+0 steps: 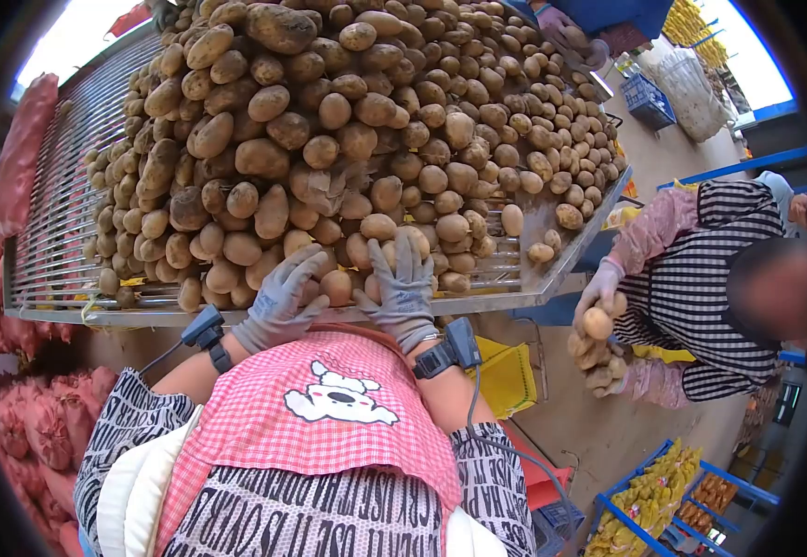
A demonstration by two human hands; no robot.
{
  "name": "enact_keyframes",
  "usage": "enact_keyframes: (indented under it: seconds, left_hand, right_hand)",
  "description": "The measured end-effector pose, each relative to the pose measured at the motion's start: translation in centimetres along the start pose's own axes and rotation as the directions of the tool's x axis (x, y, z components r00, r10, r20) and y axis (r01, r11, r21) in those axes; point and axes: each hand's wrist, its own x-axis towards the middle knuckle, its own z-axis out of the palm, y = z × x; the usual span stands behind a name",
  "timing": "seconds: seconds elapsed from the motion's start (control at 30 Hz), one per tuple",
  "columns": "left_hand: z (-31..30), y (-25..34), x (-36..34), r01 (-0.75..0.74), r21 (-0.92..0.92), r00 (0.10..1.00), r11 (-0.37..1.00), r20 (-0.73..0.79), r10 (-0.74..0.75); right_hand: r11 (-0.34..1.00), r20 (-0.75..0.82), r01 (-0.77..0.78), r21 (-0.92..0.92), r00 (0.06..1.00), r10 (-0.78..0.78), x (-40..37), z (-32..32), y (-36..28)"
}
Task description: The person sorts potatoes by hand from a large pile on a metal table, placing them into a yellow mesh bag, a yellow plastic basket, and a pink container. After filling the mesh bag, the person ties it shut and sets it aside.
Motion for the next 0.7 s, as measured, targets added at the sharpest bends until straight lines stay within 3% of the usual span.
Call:
enact_keyframes:
  seconds: [0.03,0.1,0.17,0.23,0.3,0.37,0.53,0.6,0.63,0.7]
  left_hand:
    - [0.6,0.3,0.3,-0.001,0.000,1.000,1.000,-0.006,0.001]
    - [1.9,0.5,0.5,0.048,0.143,0.991,0.989,0.119,-0.065]
    - [3.4,0.4,1.3,0.048,0.191,0.981,0.980,0.177,-0.083]
    - [4.9,0.0,2.2,-0.139,0.185,0.977,0.973,0.188,0.104]
    - [5.5,0.0,3.2,-0.122,0.172,0.979,0.978,0.182,0.090]
    - [6.3,-0.7,4.0,0.053,-0.023,0.996,0.998,0.074,-0.051]
    - [7.9,-0.6,6.3,0.155,0.022,0.978,0.988,0.139,-0.156]
    - [8.9,-0.4,6.6,0.225,-0.013,0.972,0.974,0.066,-0.223]
    - [9.5,-0.4,6.9,0.227,-0.014,0.972,0.974,0.071,-0.226]
    - [10.6,-0.4,8.4,0.059,-0.084,0.998,0.995,-0.023,-0.061]
  right_hand:
    - [0.999,0.038,0.024,0.028,0.999,-0.025,0.0,-0.7,0.5]
    - [0.997,0.029,0.028,0.074,0.999,-0.030,-0.7,-1.1,1.2]
    - [0.999,-0.041,-0.004,0.053,0.999,0.007,-1.2,-0.6,1.5]
    - [0.996,-0.053,-0.042,0.074,0.998,0.046,-1.3,-0.1,2.1]
    - [0.988,-0.127,-0.029,0.153,0.991,0.048,-1.3,0.0,3.0]
    - [0.991,-0.098,-0.055,0.126,0.993,0.067,-1.5,-0.4,3.4]
    - [0.994,-0.081,-0.044,0.104,0.995,0.053,-0.8,-0.3,4.3]
    - [0.993,-0.122,0.010,0.116,0.993,0.004,-0.2,-0.5,5.3]
    - [0.990,-0.167,0.067,0.124,0.985,-0.045,0.1,-0.7,5.9]
    - [0.986,-0.161,0.020,0.168,0.987,0.007,0.7,-1.1,7.0]
